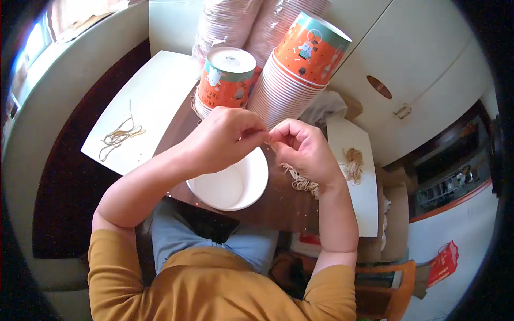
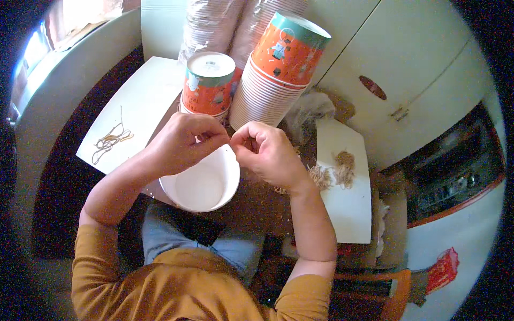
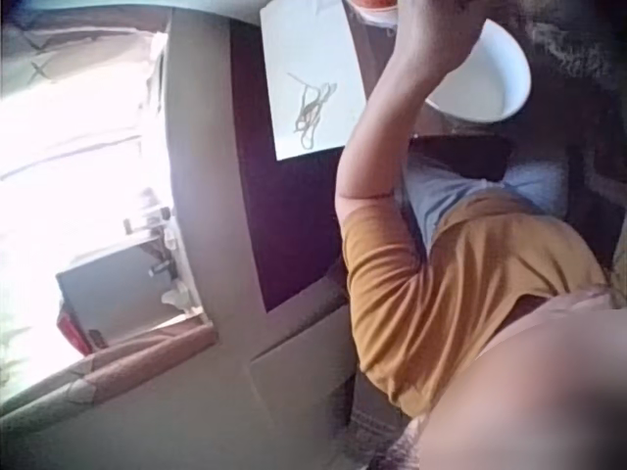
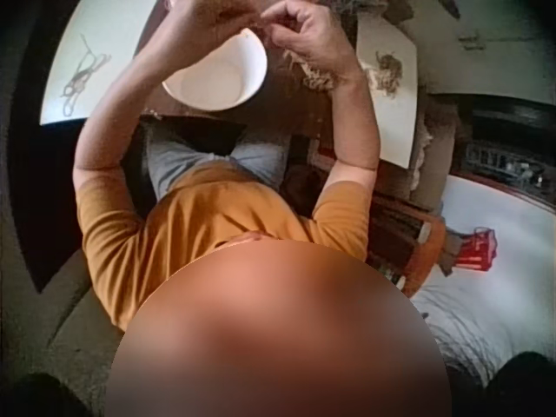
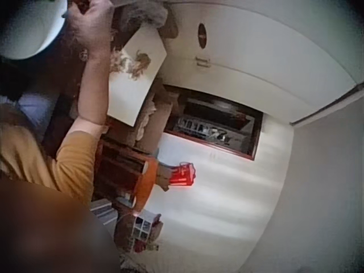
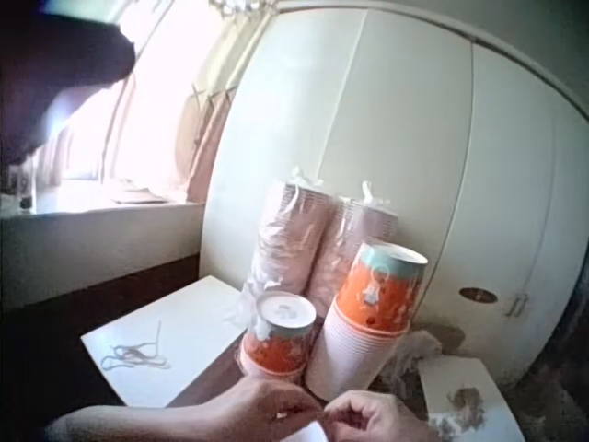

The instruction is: Attaching rubber bands around the rims of paper bowls and stacking them for packaging.

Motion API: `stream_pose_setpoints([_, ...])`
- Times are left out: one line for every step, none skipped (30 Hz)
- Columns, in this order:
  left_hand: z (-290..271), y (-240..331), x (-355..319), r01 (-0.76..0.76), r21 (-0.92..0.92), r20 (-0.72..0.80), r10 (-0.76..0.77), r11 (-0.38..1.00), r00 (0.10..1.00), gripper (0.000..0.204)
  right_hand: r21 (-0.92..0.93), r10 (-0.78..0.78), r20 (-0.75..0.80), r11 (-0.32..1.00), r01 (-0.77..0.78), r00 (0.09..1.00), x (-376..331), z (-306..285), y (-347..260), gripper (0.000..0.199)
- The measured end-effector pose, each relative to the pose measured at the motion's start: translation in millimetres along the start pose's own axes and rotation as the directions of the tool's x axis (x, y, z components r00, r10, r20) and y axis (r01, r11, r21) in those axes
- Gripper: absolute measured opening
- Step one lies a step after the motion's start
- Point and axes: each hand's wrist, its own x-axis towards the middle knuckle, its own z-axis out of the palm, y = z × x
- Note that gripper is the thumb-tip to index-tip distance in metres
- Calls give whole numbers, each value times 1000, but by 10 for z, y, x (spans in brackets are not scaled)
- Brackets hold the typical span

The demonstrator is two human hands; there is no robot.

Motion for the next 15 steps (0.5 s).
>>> stream_pose_setpoints([-4, 10, -8, -31, 26, -34, 32, 999, 999, 12, 5, 2, 2, 1000, -2, 1000, -10, 42, -25, 11])
stream_pose_setpoints([-10, 21, -14, -60, 54, -68, 63, 997, 996, 10, 37, -29, -48, 999, 31, 998, -19, 93, -65, 12])
stream_pose_setpoints([-26, 39, -20, -53, 55, -67, 57, 997, 996, 10, 67, -59, -98, 996, 66, 993, -25, 154, -89, 14])
stream_pose_setpoints([-47, 63, -28, -26, -8, -80, 25, 1000, 996, 10, 25, -140, -190, 989, 148, 972, -29, 243, -88, 12])
stream_pose_setpoints([-64, 71, -30, -1, -70, -95, -5, 998, 995, 11, 28, -141, -187, 988, 149, 972, -39, 264, -85, 12])
stream_pose_setpoints([-68, 52, -36, 22, -83, -76, -28, 996, 997, 13, -254, -340, -220, 925, 283, 914, -48, 280, -83, 11])
stream_pose_setpoints([-65, 37, -48, 24, -80, -78, -30, 997, 996, 13, -517, -529, -193, 770, 373, 826, -59, 300, -84, 11])
stream_pose_setpoints([-64, 23, -67, 54, -86, -39, -58, 995, 998, 13, -561, -601, -193, 716, 415, 776, -66, 357, -95, 13])
stream_pose_setpoints([-67, 16, -87, 84, -90, 0, -85, 992, 996, 14, -567, -610, -195, 709, 419, 768, -84, 399, -90, 13])
stream_pose_setpoints([-69, 18, -116, 119, -123, 15, -118, 985, 993, 18, -573, -619, -196, 702, 423, 761, -97, 427, -86, 14])
stream_pose_setpoints([-62, 4, -126, 118, -123, 14, -117, 985, 993, 18, -565, -640, -187, 691, 451, 745, -101, 437, -66, 14])
stream_pose_setpoints([-46, -25, -134, 200, -188, 80, -188, 962, 979, 20, -566, -641, -187, 690, 452, 744, -120, 439, -49, 14])
stream_pose_setpoints([-40, -42, -145, 283, -246, 150, -252, 927, 956, 22, -529, -578, -202, 744, 409, 790, -150, 435, -31, 12])
stream_pose_setpoints([-45, -50, -149, 279, -245, 151, -248, 928, 957, 22, -493, -513, -216, 792, 361, 831, -175, 416, -6, 11])
stream_pose_setpoints([-59, -64, -164, 279, -230, 136, -253, 932, 958, 22, -496, -514, -218, 791, 359, 830, -187, 399, 45, 11])
